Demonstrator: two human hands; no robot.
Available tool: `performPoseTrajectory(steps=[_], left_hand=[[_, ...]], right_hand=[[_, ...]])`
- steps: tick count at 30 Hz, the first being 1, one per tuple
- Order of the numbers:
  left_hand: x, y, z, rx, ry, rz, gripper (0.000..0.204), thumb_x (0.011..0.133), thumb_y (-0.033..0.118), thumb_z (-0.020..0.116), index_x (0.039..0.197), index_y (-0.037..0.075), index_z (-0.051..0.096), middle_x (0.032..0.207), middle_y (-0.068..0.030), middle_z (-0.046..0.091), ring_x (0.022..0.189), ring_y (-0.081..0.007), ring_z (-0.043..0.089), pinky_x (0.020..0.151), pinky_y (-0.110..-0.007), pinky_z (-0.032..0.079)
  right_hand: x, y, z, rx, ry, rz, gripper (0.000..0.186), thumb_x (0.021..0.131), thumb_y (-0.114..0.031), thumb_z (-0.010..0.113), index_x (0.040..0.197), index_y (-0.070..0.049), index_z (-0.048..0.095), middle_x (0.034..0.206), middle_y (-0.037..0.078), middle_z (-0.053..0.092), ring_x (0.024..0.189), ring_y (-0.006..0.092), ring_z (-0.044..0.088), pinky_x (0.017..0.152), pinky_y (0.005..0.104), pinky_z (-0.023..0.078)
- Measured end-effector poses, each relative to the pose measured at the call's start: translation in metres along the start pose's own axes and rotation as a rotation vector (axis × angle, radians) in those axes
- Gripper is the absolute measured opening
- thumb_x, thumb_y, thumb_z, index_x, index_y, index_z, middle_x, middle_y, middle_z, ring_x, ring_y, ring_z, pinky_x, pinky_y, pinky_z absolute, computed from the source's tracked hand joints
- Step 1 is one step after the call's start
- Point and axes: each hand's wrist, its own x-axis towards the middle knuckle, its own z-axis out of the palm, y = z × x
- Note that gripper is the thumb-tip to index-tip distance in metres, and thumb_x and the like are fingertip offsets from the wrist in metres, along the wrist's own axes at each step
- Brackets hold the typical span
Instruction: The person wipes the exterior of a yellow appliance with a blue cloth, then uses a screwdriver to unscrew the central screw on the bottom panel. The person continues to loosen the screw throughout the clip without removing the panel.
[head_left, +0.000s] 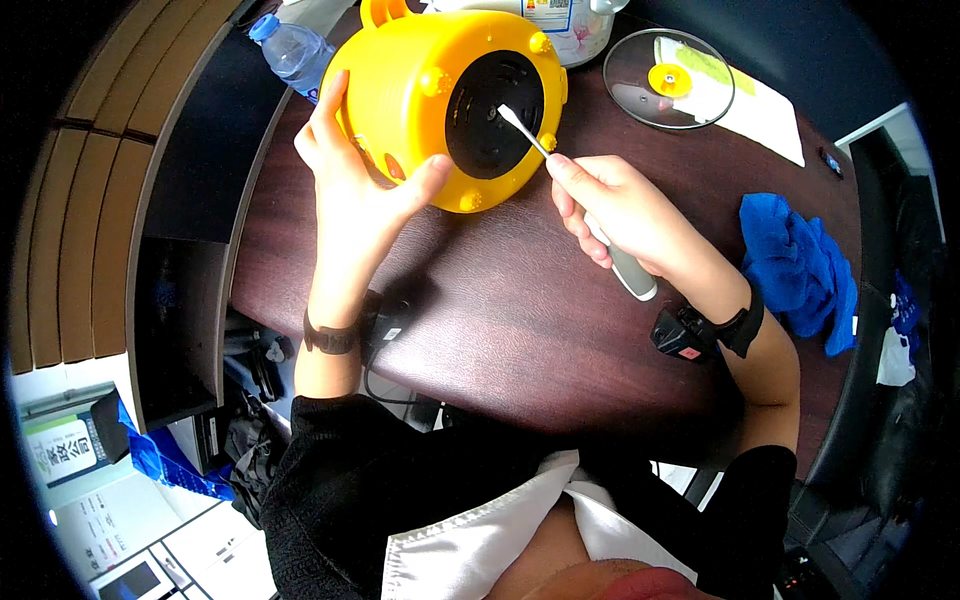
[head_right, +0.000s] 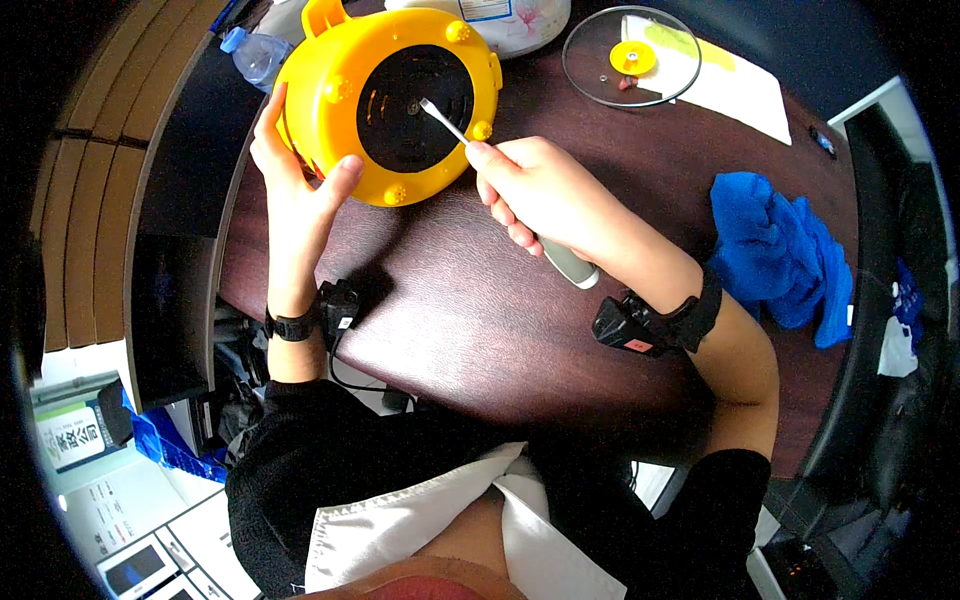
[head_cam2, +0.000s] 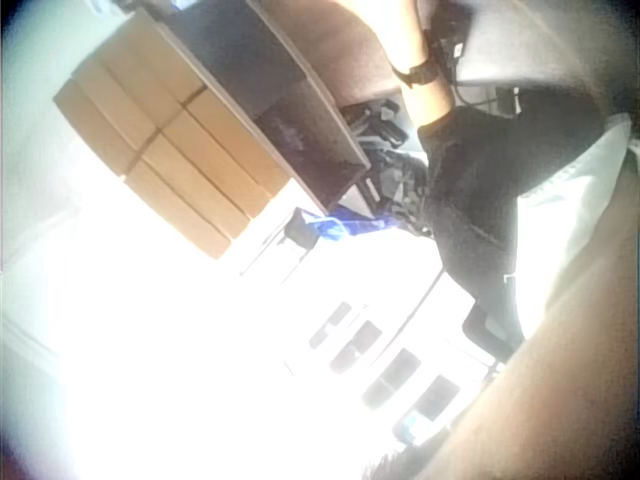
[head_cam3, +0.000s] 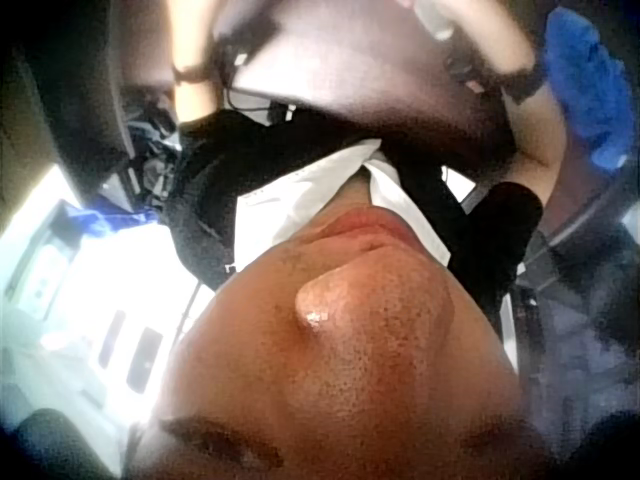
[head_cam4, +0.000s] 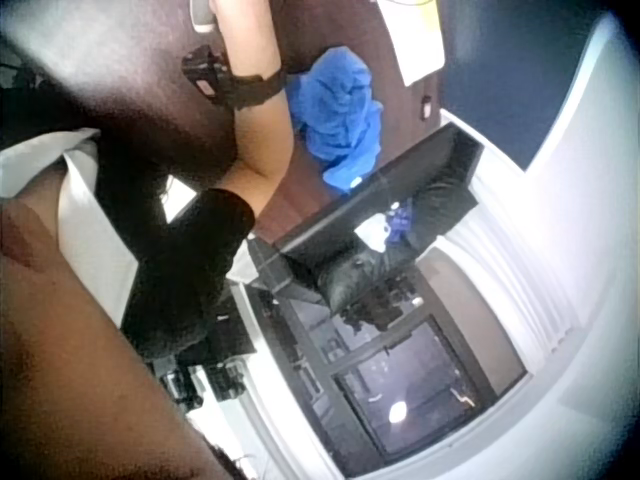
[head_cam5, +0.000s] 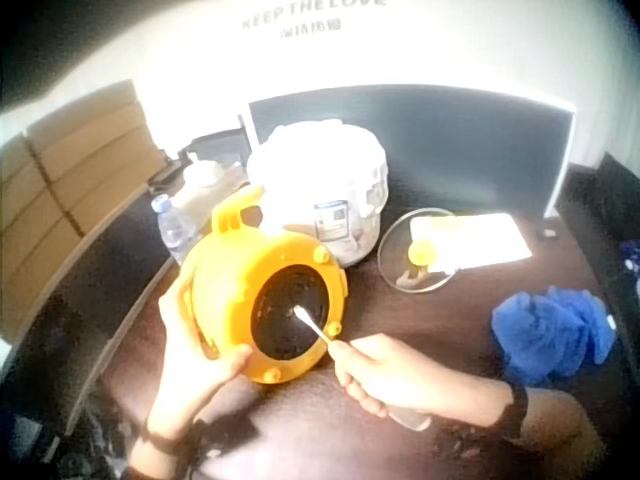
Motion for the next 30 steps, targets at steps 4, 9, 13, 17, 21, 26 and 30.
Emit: performPoseTrajectory(steps=[4,9,13,17,21,26,30], left_hand=[[0.001,0.000,0.004,-0.012,0.003,0.023,0.109,0.060,0.049,0.080,0.145,0.012,0.023,0.129,-0.0218,0.030,0.122,-0.0383,0.042,0.099,-0.046,0.044],[0.000,-0.001,0.001,0.028,0.004,0.030,0.109,0.060,0.049,0.080,0.145,0.012,0.023,0.128,-0.0216,0.030,0.122,-0.0383,0.041,0.100,-0.046,0.043],[-0.001,0.000,0.002,0.000,0.000,0.023,0.109,0.060,0.049,0.080,0.145,0.013,0.022,0.128,-0.0215,0.029,0.123,-0.0383,0.040,0.100,-0.047,0.043],[-0.001,0.000,0.003,-0.011,-0.001,0.038,0.109,0.061,0.050,0.080,0.145,0.013,0.022,0.128,-0.0214,0.030,0.123,-0.0383,0.040,0.100,-0.047,0.042],[-0.001,-0.004,0.003,-0.013,0.012,0.004,0.108,0.062,0.050,0.080,0.145,0.013,0.022,0.128,-0.0214,0.030,0.123,-0.0381,0.040,0.100,-0.047,0.042],[0.000,-0.003,0.001,0.013,0.008,0.028,0.108,0.061,0.051,0.080,0.145,0.013,0.023,0.128,-0.0217,0.030,0.121,-0.0378,0.042,0.100,-0.047,0.043],[0.000,0.003,0.001,-0.006,0.001,0.009,0.109,0.061,0.051,0.080,0.145,0.013,0.023,0.128,-0.0220,0.029,0.122,-0.0385,0.042,0.100,-0.047,0.044]], right_hand=[[-0.003,0.001,0.000,0.028,0.030,-0.002,0.047,0.101,-0.040,0.040,0.072,-0.004,0.049,0.055,0.000,0.047,0.035,0.0081,0.043,0.033,0.0235,0.037],[-0.001,0.002,0.003,0.020,0.003,0.005,0.047,0.101,-0.039,0.040,0.071,-0.004,0.048,0.054,0.000,0.046,0.034,0.0087,0.041,0.032,0.0245,0.037],[-0.001,-0.001,0.001,-0.036,-0.032,0.018,0.046,0.102,-0.039,0.037,0.072,-0.007,0.047,0.054,-0.001,0.046,0.036,0.0068,0.043,0.035,0.0214,0.038],[-0.003,-0.011,0.002,-0.086,0.018,0.049,0.043,0.100,-0.033,0.044,0.071,-0.002,0.052,0.051,0.004,0.049,0.035,0.0148,0.049,0.035,0.0295,0.043],[-0.003,-0.016,-0.002,-1.110,0.434,-0.595,0.027,0.094,-0.021,0.055,0.078,-0.003,0.067,0.063,0.016,0.063,0.056,0.0301,0.065,0.052,0.0398,0.053],[-0.002,-0.051,-0.028,-1.758,0.583,-0.923,0.017,0.087,-0.023,0.060,0.084,-0.009,0.069,0.077,0.006,0.063,0.067,0.0205,0.066,0.060,0.0327,0.051],[-0.002,-0.055,-0.045,-1.478,0.579,-1.097,0.024,0.088,-0.029,0.061,0.078,-0.008,0.067,0.072,0.005,0.060,0.061,0.0189,0.064,0.056,0.0315,0.049]])
